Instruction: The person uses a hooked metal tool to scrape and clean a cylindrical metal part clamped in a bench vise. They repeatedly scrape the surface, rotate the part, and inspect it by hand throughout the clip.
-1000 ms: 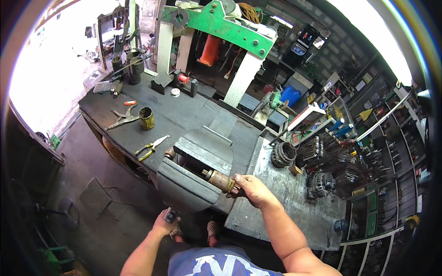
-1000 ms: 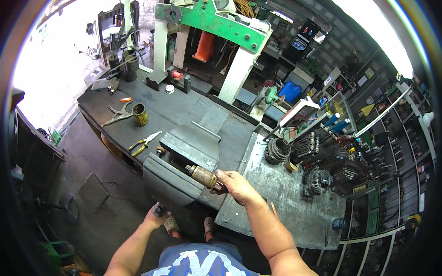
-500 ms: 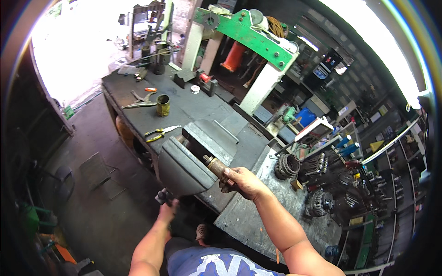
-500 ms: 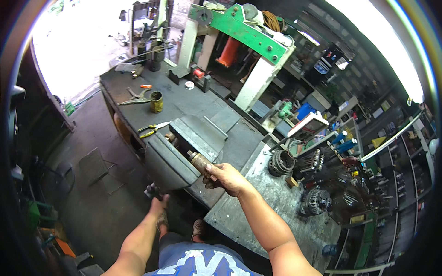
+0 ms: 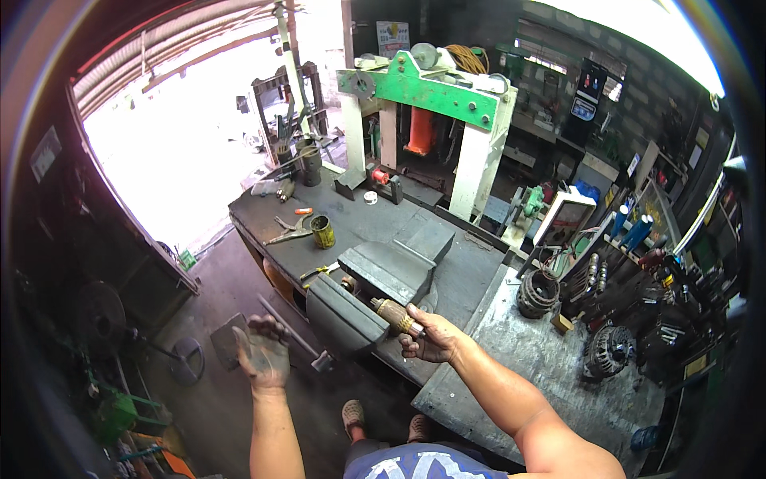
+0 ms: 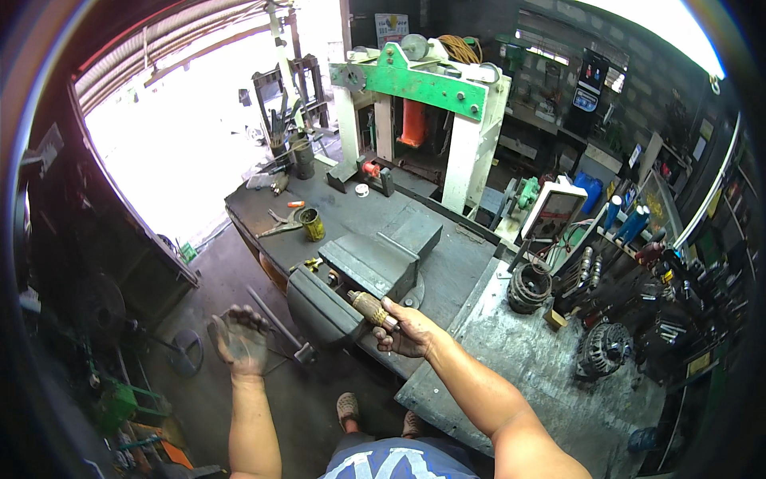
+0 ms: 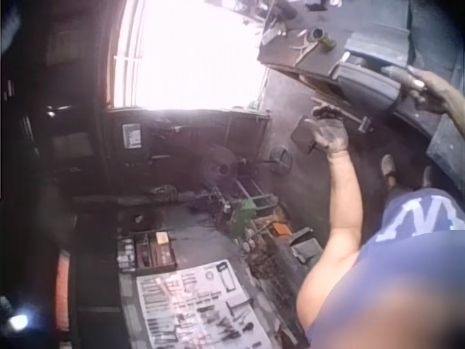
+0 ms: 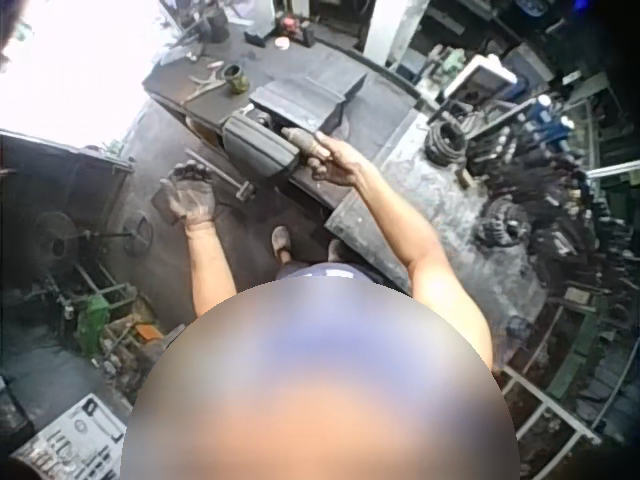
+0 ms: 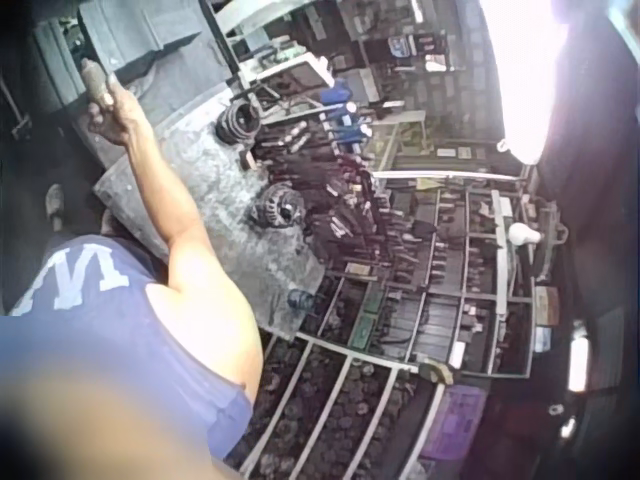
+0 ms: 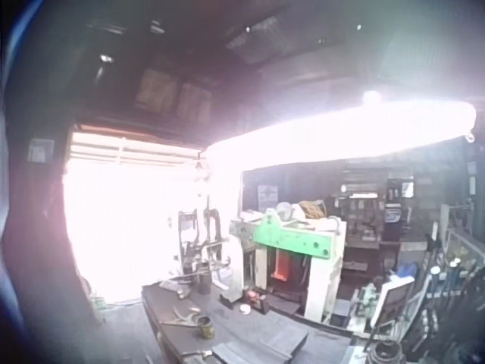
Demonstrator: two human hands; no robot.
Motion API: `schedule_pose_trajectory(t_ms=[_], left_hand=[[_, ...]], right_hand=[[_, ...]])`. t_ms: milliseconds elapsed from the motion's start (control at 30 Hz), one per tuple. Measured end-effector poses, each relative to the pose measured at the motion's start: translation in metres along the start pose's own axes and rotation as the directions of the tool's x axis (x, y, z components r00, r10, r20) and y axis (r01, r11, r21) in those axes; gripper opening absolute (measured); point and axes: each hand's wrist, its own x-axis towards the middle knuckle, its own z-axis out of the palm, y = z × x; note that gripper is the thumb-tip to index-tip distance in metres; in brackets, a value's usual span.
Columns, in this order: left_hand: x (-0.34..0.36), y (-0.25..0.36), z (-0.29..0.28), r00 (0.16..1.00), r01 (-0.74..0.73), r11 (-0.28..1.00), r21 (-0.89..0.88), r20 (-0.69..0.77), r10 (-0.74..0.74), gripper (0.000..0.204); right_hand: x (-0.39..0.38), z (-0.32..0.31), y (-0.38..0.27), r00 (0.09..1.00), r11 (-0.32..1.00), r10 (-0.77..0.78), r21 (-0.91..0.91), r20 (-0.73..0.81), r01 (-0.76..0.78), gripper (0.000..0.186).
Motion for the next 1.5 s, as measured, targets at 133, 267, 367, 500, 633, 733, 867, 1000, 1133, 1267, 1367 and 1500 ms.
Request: schedule_pose_trajectory(t_ms=[133,267,367,500,633,733,867,1000,1133,1267,1367,1500], left_hand=[[-0.05,-0.029,-0.067,0.913,0.236,0.946,0.222,-0.383,-0.138,0.04],[-0.125,-0.07,-0.135,0.563,0.753,0.589,0.292,-0.75,-0.348,0.05],[-0.155,-0.091,-0.163,0.3,0.945,0.316,0.088,-0.622,-0.723,0.071],[-0.141,-0.111,-0.176,0.185,0.957,0.22,-0.189,-0.187,-0.965,0.09],[-0.063,-0.116,-0.188,0.519,0.645,0.731,-0.222,-0.575,-0.632,0.078],[0.001,-0.085,-0.19,0.662,0.652,0.747,0.129,-0.577,-0.478,0.046],[0.029,-0.02,-0.144,0.917,0.399,0.549,0.735,-0.322,-0.234,0.032],[-0.003,0.006,-0.061,0.945,0.227,0.419,0.879,-0.095,-0.311,0.037],[-0.047,-0.007,-0.005,0.918,0.014,0.158,0.987,0.05,-0.394,0.041],[-0.096,-0.042,-0.005,0.838,-0.143,0.029,0.989,0.136,-0.528,0.046],[-0.12,-0.07,-0.034,0.725,-0.129,-0.339,0.932,-0.145,-0.673,0.051],[-0.082,-0.083,-0.094,0.774,-0.411,-0.518,0.75,-0.013,-0.633,0.065]], right_hand=[[0.001,-0.006,0.007,0.997,0.994,0.019,0.11,0.077,-0.027,0.051],[0.004,-0.006,0.009,0.995,0.988,0.016,0.15,0.098,-0.031,0.051],[0.005,-0.005,0.01,0.994,0.984,0.021,0.172,0.11,-0.04,0.051],[0.005,-0.003,0.01,0.996,0.986,0.018,0.161,0.086,-0.032,0.052],[0.007,0.0,0.012,0.996,0.987,0.003,0.158,0.094,-0.018,0.054],[0.008,0.002,0.012,0.999,0.987,0.011,0.16,0.046,-0.018,0.057],[0.009,0.004,0.009,0.997,0.994,-0.002,0.114,0.08,-0.008,0.056],[0.011,0.001,0.009,0.996,0.994,0.009,0.109,0.086,-0.019,0.053],[0.014,-0.006,0.011,0.99,0.99,0.015,0.138,0.139,-0.034,0.053],[0.016,-0.013,0.011,0.976,0.989,0.027,0.137,0.216,-0.058,0.053],[0.017,-0.016,0.01,0.969,0.989,0.032,0.13,0.247,-0.066,0.053],[0.019,-0.021,0.01,0.961,0.995,0.007,0.096,0.275,-0.035,0.054]])
